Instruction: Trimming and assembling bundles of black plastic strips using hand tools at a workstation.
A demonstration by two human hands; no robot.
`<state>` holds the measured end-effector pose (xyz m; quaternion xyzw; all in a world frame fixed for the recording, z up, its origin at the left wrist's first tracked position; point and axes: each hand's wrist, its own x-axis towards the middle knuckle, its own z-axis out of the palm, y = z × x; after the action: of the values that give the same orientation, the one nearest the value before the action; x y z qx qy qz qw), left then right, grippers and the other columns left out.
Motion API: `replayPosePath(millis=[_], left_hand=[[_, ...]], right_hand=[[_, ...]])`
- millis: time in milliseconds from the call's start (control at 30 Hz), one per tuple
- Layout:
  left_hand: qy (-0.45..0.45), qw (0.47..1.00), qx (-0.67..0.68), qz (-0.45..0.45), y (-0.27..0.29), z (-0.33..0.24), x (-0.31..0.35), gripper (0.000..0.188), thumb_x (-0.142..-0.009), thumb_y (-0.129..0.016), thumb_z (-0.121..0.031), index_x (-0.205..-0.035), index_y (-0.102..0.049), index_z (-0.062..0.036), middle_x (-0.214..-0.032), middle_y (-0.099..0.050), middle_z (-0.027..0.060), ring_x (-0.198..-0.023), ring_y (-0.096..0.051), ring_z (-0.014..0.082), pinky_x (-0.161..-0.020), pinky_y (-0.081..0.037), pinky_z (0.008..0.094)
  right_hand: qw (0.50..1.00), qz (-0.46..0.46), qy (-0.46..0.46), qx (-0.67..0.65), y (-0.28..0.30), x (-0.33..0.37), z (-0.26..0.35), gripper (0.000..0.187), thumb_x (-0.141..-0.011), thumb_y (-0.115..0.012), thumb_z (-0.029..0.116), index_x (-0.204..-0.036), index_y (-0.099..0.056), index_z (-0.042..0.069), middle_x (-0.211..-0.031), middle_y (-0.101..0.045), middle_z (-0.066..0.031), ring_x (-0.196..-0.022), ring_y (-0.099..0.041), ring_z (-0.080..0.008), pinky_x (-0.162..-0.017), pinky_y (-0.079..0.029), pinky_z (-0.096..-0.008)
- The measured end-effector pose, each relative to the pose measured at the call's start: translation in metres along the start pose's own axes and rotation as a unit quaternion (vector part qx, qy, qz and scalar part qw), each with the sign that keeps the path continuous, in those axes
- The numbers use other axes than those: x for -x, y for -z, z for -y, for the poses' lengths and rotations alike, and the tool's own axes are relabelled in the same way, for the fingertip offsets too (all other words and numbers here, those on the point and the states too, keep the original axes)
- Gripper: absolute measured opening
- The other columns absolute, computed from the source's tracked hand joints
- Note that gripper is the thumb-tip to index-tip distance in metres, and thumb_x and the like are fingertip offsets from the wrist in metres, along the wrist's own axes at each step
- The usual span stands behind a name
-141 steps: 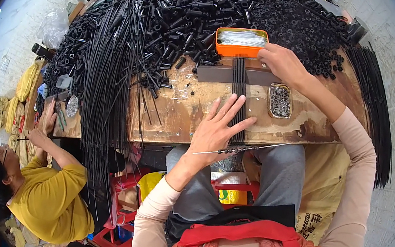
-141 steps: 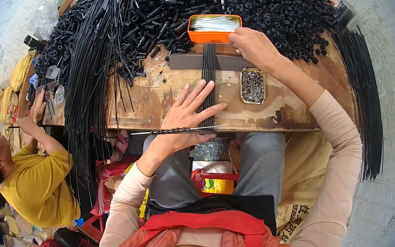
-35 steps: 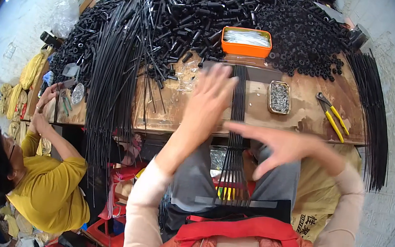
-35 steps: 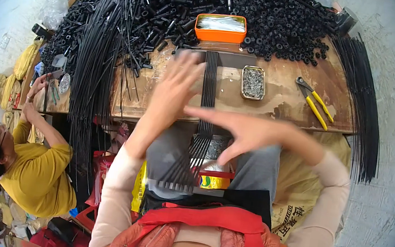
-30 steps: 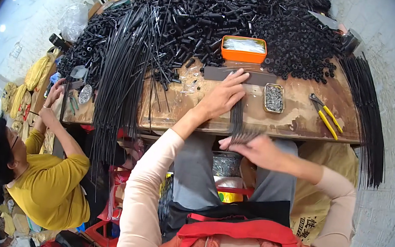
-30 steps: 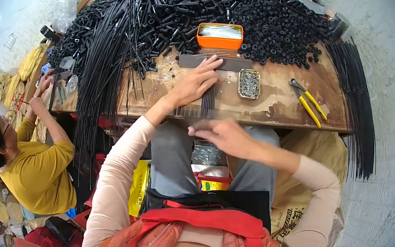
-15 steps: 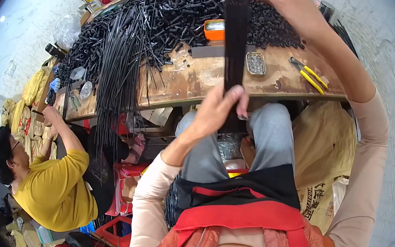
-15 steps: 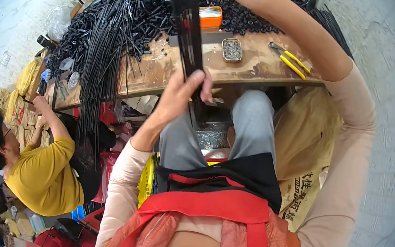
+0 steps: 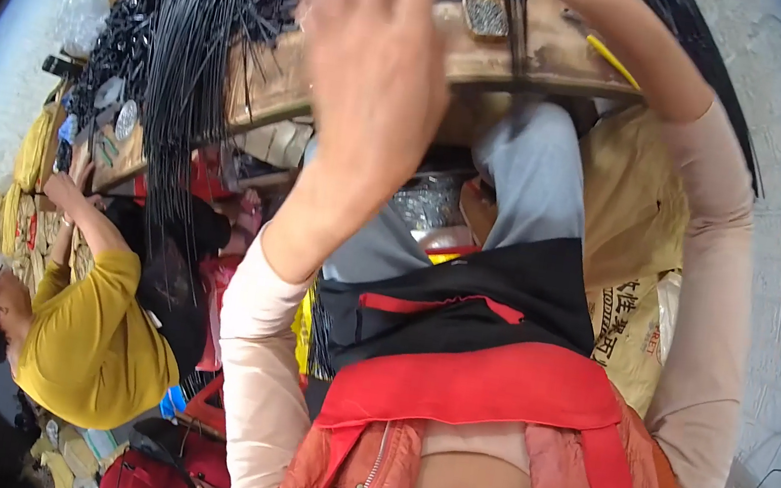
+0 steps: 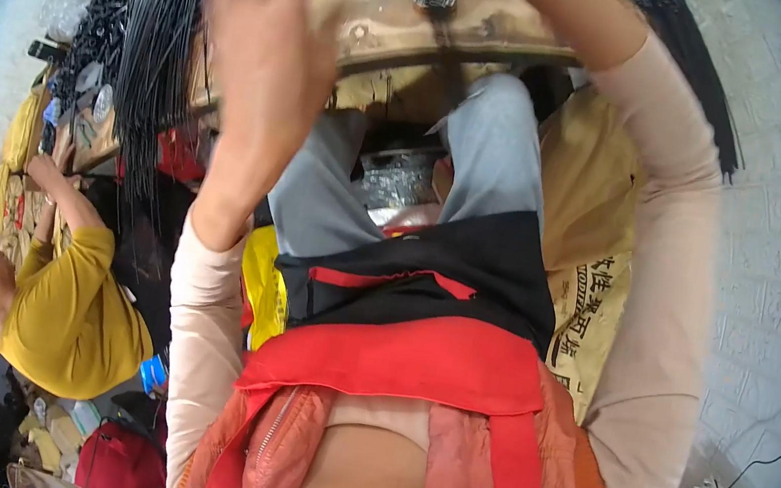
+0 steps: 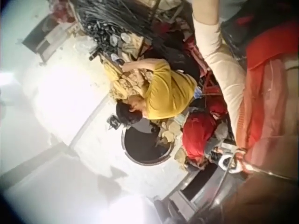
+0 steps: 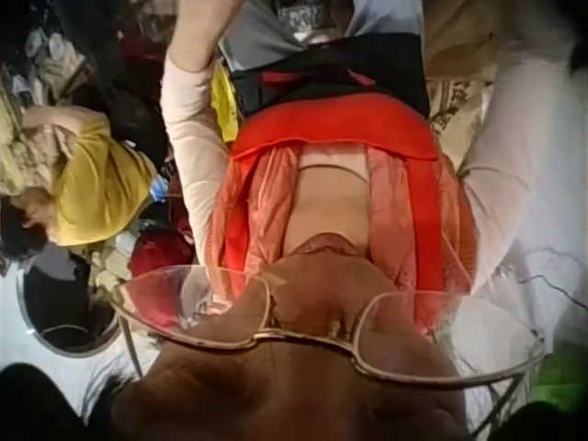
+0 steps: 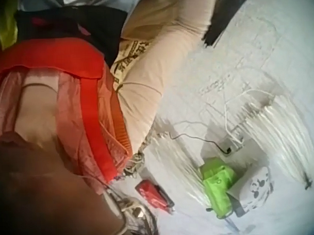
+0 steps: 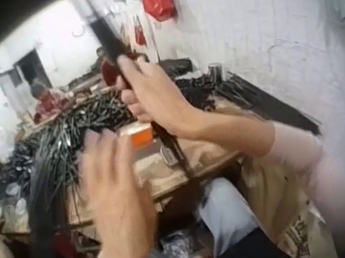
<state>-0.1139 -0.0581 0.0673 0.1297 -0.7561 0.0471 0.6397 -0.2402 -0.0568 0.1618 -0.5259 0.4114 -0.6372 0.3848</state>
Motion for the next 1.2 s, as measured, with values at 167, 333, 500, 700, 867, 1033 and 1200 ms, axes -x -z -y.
replayPosePath(millis=[167, 333, 500, 700, 867, 1033, 1200], left_hand=[[0.488, 0.693, 0.377, 0.374, -0.009, 0.012, 0.105, 0.056, -0.084, -0.068, -0.005, -0.134, -0.043, 0.0019, -0.125, -0.059, 0.0143, -0.114, -0.055, 0.0206, -0.099, -0.042, 0.0345], [0.484, 0.636, 0.454, 0.393, 0.017, -0.004, 0.223, 0.043, -0.083, -0.061, 0.003, -0.125, -0.05, 0.0044, -0.119, -0.061, 0.0078, -0.111, -0.054, 0.0138, -0.097, -0.043, 0.0296], [0.587, 0.523, 0.477, 0.393, 0.035, -0.047, 0.262, 0.031, -0.084, -0.059, 0.002, -0.115, -0.058, 0.0053, -0.106, -0.065, 0.0042, -0.1, -0.058, 0.0129, -0.086, -0.047, 0.0286], [0.565, 0.549, 0.374, 0.49, 0.049, -0.06, 0.259, 0.055, -0.08, -0.068, -0.005, -0.127, -0.045, 0.0071, -0.116, -0.061, 0.0168, -0.11, -0.056, 0.0203, -0.094, -0.045, 0.0339], [0.425, 0.567, 0.325, 0.626, 0.092, -0.003, 0.186, 0.039, -0.079, -0.071, -0.013, -0.113, -0.06, 0.0009, -0.101, -0.066, 0.0191, -0.097, -0.064, 0.0316, -0.084, -0.05, 0.0384], [0.492, 0.708, 0.117, 0.493, 0.075, 0.105, 0.068, 0.019, -0.088, -0.06, -0.016, -0.098, -0.065, -0.0015, -0.086, -0.068, 0.0136, -0.077, -0.067, 0.0319, -0.072, -0.053, 0.0382], [0.256, 0.861, -0.295, 0.326, 0.025, 0.257, 0.05, 0.01, -0.087, -0.057, -0.012, -0.091, -0.066, -0.0089, -0.084, -0.063, 0.0117, -0.08, -0.062, 0.0333, -0.069, -0.051, 0.0401]], right_hand=[[0.994, -0.107, -0.023, 0.005, -0.002, 0.064, -0.132, 0.029, -0.1, -0.047, 0.031, -0.088, -0.053, 0.006, -0.065, -0.05, 0.0003, -0.052, -0.045, -0.009, -0.046, -0.035, -0.0229], [0.982, -0.164, -0.09, 0.038, -0.031, 0.15, -0.204, 0.03, -0.102, -0.045, 0.028, -0.09, -0.052, 0.001, -0.061, -0.051, -0.0024, -0.051, -0.046, -0.0097, -0.047, -0.037, -0.0272], [0.961, -0.174, -0.213, 0.017, -0.026, 0.205, -0.229, 0.028, -0.102, -0.043, 0.027, -0.091, -0.052, 0.003, -0.064, -0.051, -0.0004, -0.054, -0.046, -0.0064, -0.048, -0.037, -0.0248], [0.957, -0.177, -0.22, 0.065, -0.028, 0.23, -0.233, 0.025, -0.1, -0.047, 0.026, -0.095, -0.053, 0.002, -0.059, -0.051, -0.0004, -0.051, -0.048, -0.0081, -0.047, -0.038, -0.0248], [0.985, -0.07, -0.154, -0.026, -0.016, 0.228, -0.198, 0.011, -0.095, -0.052, 0.009, -0.102, -0.047, 0.001, -0.075, -0.055, -0.0028, -0.064, -0.054, -0.0093, -0.061, -0.047, -0.0253], [0.981, -0.08, -0.167, -0.061, -0.018, 0.176, -0.174, 0.017, -0.092, -0.055, 0.005, -0.107, -0.046, 0.003, -0.081, -0.053, -0.0028, -0.066, -0.052, -0.008, -0.064, -0.046, -0.0241], [0.986, -0.059, -0.157, 0.008, -0.013, 0.174, -0.207, 0.009, -0.092, -0.056, 0.005, -0.096, -0.048, 0.005, -0.071, -0.05, 0.0014, -0.057, -0.046, -0.0051, -0.052, -0.037, -0.0209]])
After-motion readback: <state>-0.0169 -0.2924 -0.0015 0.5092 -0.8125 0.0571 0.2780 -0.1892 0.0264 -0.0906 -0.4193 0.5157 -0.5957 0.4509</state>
